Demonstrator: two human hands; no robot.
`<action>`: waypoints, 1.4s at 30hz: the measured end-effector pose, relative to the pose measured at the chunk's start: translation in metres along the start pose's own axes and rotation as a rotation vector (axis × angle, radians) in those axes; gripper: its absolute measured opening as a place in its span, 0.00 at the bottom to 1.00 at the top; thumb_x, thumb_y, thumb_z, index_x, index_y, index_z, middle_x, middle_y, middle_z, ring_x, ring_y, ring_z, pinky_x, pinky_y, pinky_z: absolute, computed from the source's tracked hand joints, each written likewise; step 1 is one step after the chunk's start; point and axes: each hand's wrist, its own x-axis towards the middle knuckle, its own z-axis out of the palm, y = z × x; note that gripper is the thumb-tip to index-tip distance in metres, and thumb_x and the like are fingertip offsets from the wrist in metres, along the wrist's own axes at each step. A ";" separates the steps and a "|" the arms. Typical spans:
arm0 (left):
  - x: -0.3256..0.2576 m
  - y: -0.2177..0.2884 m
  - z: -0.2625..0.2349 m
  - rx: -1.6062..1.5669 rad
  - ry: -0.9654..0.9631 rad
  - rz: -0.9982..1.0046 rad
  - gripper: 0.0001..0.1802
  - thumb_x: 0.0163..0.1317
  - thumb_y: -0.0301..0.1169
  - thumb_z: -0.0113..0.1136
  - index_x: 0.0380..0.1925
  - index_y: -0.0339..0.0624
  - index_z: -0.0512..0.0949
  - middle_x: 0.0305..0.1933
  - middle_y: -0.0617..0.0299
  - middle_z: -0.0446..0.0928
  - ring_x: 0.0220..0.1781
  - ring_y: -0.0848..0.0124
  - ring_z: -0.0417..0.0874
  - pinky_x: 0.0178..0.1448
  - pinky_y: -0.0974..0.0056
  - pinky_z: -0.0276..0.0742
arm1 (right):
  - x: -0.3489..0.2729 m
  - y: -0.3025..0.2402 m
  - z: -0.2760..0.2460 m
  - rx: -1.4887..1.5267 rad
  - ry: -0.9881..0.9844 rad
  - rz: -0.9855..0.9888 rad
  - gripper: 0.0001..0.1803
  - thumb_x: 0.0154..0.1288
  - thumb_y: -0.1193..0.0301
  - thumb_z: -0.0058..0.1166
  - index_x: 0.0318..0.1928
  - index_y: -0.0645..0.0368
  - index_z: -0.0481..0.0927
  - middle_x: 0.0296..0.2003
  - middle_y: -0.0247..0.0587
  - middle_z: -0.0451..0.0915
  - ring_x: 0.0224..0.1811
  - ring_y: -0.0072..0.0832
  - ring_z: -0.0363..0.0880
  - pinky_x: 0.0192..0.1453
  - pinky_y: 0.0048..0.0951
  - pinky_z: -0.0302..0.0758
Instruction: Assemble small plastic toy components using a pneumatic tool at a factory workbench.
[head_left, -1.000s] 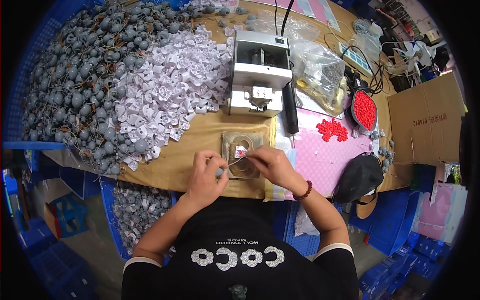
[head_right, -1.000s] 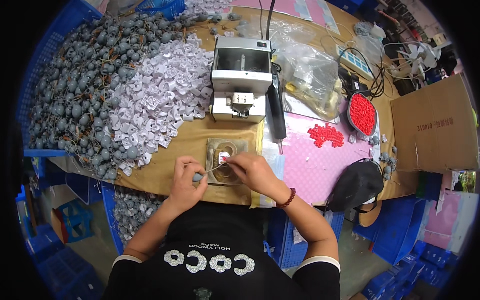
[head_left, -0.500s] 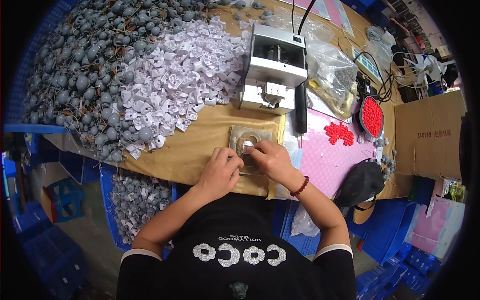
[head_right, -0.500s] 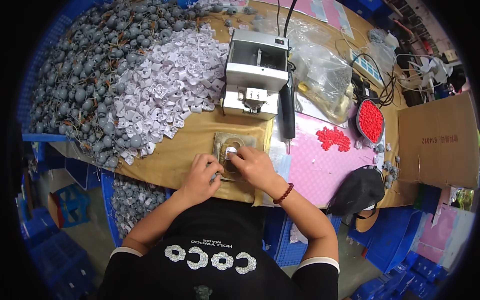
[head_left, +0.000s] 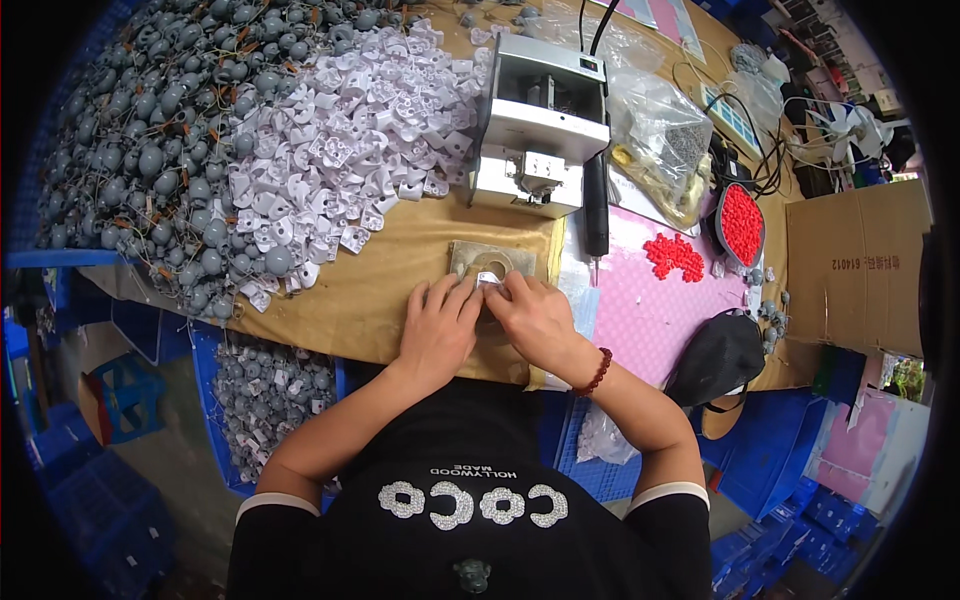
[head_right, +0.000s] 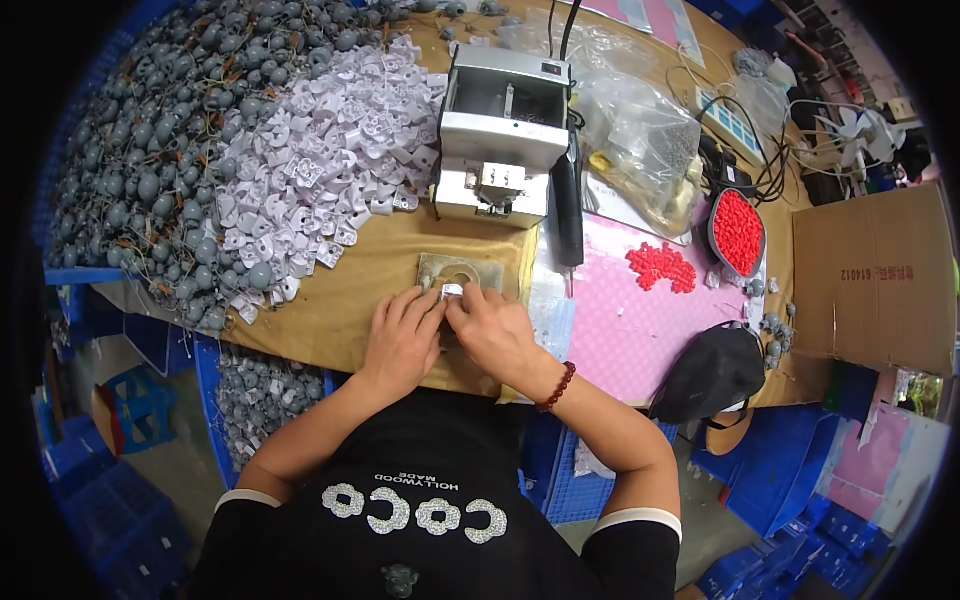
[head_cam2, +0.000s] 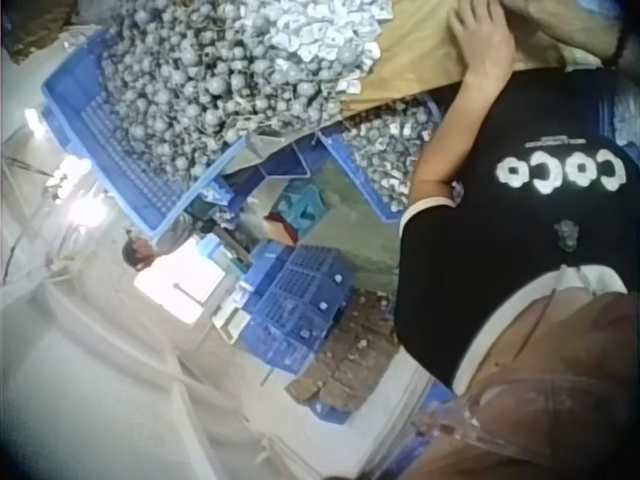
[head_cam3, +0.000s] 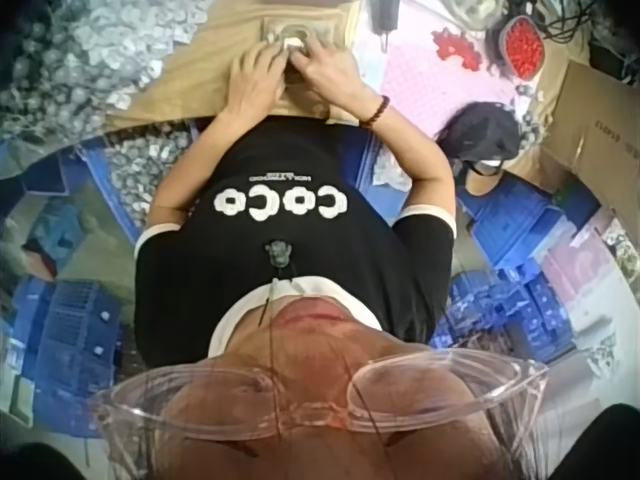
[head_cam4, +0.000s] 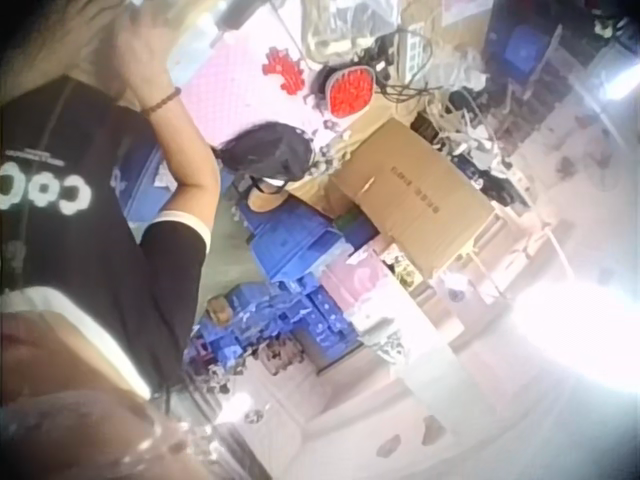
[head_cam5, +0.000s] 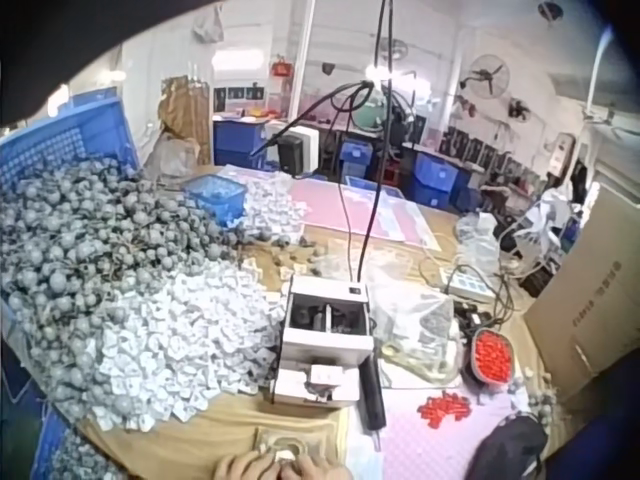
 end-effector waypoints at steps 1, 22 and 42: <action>-0.001 0.000 0.000 0.002 0.001 0.002 0.27 0.55 0.26 0.66 0.57 0.37 0.77 0.62 0.53 0.74 0.68 0.54 0.71 0.70 0.45 0.64 | 0.001 -0.001 -0.001 0.007 -0.008 0.014 0.11 0.55 0.73 0.59 0.40 0.61 0.81 0.36 0.43 0.75 0.35 0.37 0.81 0.35 0.37 0.79; -0.002 -0.013 0.013 -0.016 0.115 0.049 0.27 0.50 0.24 0.66 0.54 0.38 0.81 0.59 0.55 0.77 0.67 0.54 0.73 0.69 0.46 0.68 | 0.014 -0.013 -0.005 -0.098 -0.182 0.048 0.11 0.57 0.74 0.57 0.38 0.70 0.82 0.37 0.49 0.76 0.31 0.39 0.83 0.28 0.37 0.81; 0.013 -0.025 -0.001 0.017 0.002 0.162 0.20 0.52 0.26 0.66 0.47 0.39 0.82 0.52 0.55 0.77 0.69 0.51 0.71 0.65 0.49 0.71 | 0.001 0.004 -0.004 0.012 -0.109 0.032 0.18 0.59 0.73 0.56 0.52 0.60 0.83 0.38 0.40 0.77 0.40 0.38 0.80 0.40 0.37 0.78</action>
